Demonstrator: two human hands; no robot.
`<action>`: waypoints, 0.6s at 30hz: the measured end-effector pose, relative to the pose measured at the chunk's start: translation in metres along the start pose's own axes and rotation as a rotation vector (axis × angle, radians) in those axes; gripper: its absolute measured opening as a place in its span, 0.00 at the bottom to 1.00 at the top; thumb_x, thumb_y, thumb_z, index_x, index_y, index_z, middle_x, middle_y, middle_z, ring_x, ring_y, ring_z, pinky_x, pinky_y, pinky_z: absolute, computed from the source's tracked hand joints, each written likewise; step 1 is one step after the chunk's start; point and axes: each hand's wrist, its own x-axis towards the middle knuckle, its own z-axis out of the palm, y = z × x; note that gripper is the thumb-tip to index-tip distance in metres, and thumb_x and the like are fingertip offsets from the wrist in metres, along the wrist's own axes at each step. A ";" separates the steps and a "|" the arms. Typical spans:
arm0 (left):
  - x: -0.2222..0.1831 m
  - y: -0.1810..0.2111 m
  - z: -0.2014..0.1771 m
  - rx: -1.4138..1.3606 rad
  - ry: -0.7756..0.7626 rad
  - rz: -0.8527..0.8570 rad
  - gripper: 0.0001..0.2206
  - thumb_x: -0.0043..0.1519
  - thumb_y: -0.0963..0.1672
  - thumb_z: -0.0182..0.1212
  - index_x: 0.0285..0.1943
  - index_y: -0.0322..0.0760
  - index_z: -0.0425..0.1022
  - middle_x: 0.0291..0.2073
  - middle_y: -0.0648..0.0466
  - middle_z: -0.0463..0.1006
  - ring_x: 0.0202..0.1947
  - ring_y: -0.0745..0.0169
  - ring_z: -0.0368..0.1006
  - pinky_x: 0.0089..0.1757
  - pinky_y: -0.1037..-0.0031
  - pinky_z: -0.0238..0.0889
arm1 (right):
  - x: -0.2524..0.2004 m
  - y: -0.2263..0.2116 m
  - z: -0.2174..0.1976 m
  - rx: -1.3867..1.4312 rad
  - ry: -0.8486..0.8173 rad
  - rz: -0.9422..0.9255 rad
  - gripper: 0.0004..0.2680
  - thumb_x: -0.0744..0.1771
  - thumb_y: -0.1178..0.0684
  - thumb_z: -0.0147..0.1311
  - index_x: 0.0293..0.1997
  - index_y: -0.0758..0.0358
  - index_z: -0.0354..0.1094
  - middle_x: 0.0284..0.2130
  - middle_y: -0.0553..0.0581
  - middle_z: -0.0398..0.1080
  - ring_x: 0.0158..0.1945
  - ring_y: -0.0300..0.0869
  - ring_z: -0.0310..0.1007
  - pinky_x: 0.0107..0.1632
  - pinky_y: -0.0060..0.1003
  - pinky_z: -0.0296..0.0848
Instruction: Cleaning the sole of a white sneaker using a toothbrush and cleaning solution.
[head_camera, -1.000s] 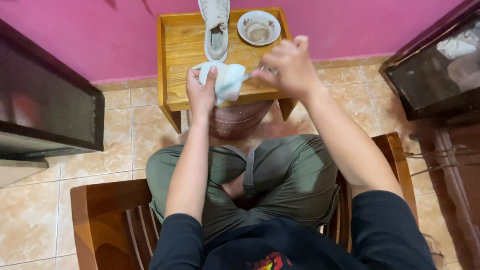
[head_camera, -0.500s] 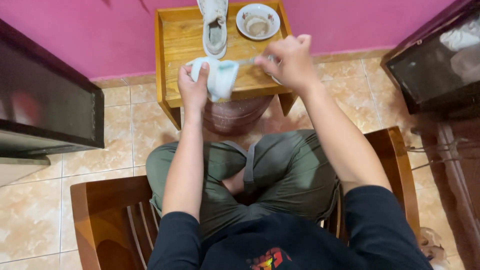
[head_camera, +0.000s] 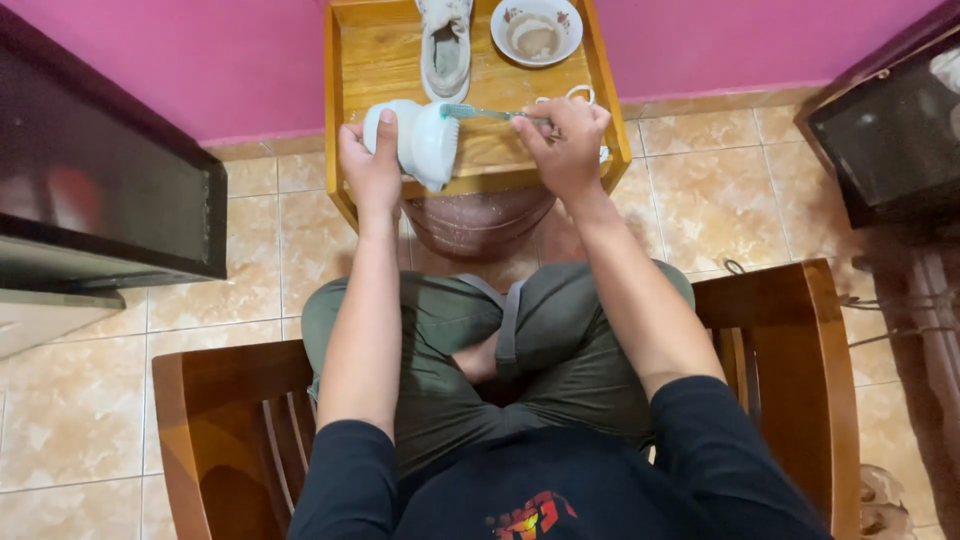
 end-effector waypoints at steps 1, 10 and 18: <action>0.004 -0.008 -0.002 0.000 0.004 0.005 0.19 0.60 0.54 0.70 0.37 0.39 0.69 0.24 0.55 0.72 0.23 0.70 0.72 0.24 0.81 0.68 | -0.001 -0.015 0.001 0.005 0.002 -0.004 0.10 0.67 0.36 0.67 0.38 0.45 0.77 0.20 0.40 0.66 0.29 0.36 0.69 0.49 0.36 0.57; 0.016 -0.015 0.006 0.107 0.050 -0.009 0.19 0.58 0.54 0.70 0.35 0.42 0.68 0.22 0.53 0.74 0.20 0.63 0.77 0.18 0.78 0.72 | -0.002 -0.043 0.008 0.132 0.039 -0.083 0.07 0.66 0.48 0.68 0.31 0.52 0.74 0.21 0.53 0.67 0.28 0.49 0.69 0.45 0.41 0.59; -0.001 -0.004 0.024 0.045 -0.039 -0.020 0.23 0.58 0.54 0.74 0.41 0.36 0.68 0.26 0.46 0.78 0.19 0.63 0.78 0.19 0.80 0.74 | -0.044 0.009 0.017 0.438 0.121 0.658 0.05 0.69 0.44 0.60 0.41 0.49 0.75 0.24 0.48 0.73 0.32 0.33 0.70 0.45 0.35 0.70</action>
